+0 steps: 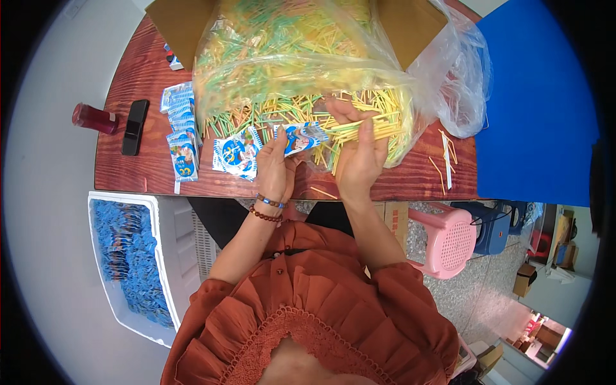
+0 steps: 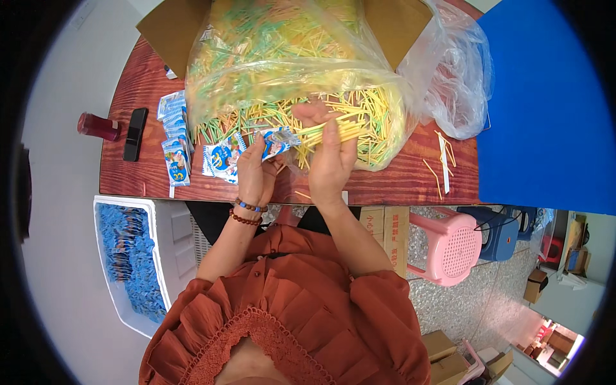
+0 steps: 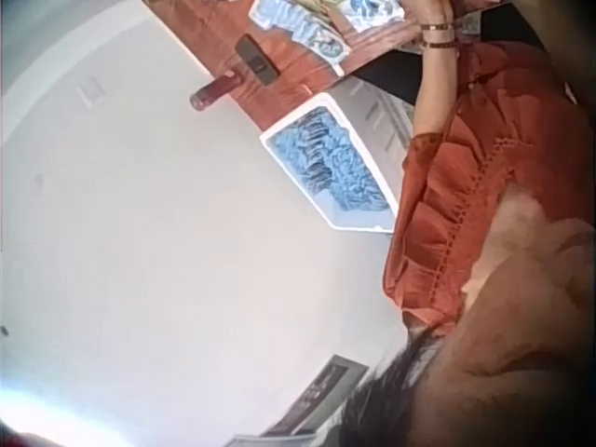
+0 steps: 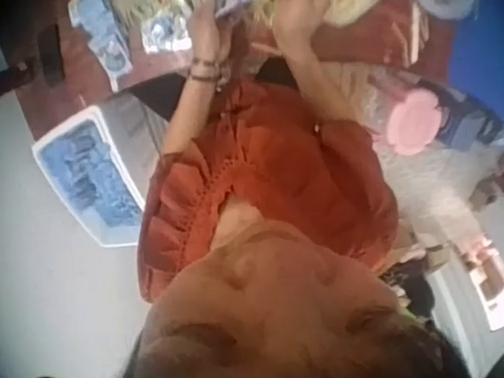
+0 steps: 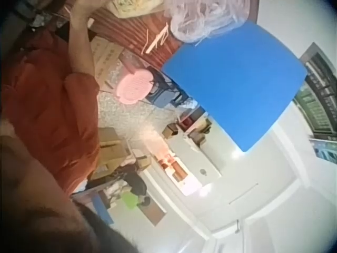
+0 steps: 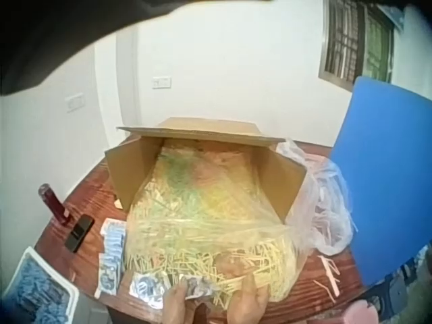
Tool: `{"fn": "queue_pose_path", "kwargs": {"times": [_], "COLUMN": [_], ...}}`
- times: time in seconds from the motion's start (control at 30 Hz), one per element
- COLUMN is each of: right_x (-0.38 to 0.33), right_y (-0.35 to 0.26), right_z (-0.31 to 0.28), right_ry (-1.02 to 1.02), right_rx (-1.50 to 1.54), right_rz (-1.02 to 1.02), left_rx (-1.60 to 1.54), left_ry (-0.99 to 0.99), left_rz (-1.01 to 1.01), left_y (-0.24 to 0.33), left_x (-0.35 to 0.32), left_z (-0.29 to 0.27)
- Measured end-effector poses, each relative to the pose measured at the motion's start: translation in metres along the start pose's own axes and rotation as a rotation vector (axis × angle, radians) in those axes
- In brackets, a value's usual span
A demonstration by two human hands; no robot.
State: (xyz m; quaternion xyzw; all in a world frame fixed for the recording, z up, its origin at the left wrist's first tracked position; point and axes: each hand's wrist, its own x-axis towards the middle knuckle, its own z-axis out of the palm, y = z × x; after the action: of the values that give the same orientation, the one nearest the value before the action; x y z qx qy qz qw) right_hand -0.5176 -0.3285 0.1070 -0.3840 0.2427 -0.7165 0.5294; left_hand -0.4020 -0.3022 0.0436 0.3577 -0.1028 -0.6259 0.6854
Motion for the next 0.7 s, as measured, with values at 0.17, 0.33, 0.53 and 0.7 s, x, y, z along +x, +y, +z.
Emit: {"fn": "queue_pose_path", "kwargs": {"times": [0.17,0.33,0.53,0.7], "right_x": [-0.005,-0.010,-0.007,-0.007], "right_y": [0.007,0.008,0.019,0.027], "right_z": [0.002,0.002,0.002,0.008], "right_ry": [-0.037,-0.082,-0.052,-0.056], "right_rx": [-0.093,-0.266,-0.319,-0.323], "right_rz": [-0.039,0.020,0.058,-0.011], "left_rx": [0.051,0.039,0.046,0.031], "left_ry": [0.032,0.049,0.062,0.063], "left_rz": [0.019,0.029,0.035,0.031], "left_y": [0.006,0.002,-0.001,-0.001], "left_x": [-0.006,-0.006,-0.005,-0.006], "left_z": [0.003,0.001,0.002,0.003]}}
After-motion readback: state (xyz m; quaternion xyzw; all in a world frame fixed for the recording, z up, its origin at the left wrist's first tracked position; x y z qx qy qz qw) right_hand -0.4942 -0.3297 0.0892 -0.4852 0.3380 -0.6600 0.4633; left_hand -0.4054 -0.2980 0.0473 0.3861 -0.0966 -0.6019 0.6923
